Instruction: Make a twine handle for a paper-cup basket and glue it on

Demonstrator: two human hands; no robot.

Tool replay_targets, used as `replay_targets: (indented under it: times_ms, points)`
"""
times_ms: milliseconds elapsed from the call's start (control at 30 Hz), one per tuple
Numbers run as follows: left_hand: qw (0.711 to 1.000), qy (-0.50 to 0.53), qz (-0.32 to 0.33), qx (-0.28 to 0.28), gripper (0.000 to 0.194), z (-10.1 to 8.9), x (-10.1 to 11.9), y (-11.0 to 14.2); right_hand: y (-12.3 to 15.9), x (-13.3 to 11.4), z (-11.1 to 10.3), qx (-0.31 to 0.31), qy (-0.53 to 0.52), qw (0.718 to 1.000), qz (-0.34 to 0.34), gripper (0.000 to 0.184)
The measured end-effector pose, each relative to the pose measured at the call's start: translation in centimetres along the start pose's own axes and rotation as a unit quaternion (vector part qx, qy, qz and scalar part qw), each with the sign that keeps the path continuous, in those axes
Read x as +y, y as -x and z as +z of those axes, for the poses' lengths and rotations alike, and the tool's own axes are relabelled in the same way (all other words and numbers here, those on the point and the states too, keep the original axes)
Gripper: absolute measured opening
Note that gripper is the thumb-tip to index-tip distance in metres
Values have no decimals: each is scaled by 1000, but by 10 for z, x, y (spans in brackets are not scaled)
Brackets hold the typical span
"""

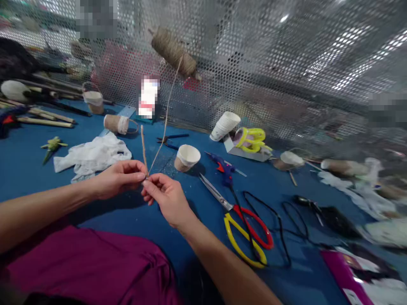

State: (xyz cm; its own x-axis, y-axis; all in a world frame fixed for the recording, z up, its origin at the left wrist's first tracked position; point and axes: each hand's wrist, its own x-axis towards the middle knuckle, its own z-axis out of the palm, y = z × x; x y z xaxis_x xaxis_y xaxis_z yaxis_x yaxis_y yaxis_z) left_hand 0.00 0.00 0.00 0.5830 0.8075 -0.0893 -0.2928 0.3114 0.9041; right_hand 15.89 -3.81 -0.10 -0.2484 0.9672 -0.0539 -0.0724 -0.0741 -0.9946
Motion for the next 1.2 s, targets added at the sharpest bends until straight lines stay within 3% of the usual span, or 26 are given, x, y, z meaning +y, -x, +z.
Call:
replay_targets:
  times_ms: [433,567,700,800,1000,1200]
  points:
    - [999,-16,-14,-29,24,-1,1,2,-1,-3,0,-48,-24,998,32,15]
    - [999,-53,11,4,23,0,-2,1,-1,-7,1,-14,60,997,39,18]
    - [993,-107,36,42,19,2,-5,1,0,-8,2,47,200,978,-32,14]
    - [988,-141,42,47,16,3,-4,1,1,-7,1,65,248,963,-80,11]
    - [981,-179,49,48,14,4,3,2,1,-10,-1,41,232,970,-66,12]
    - [989,-142,38,21,15,2,1,2,0,-10,-1,20,184,982,-38,11]
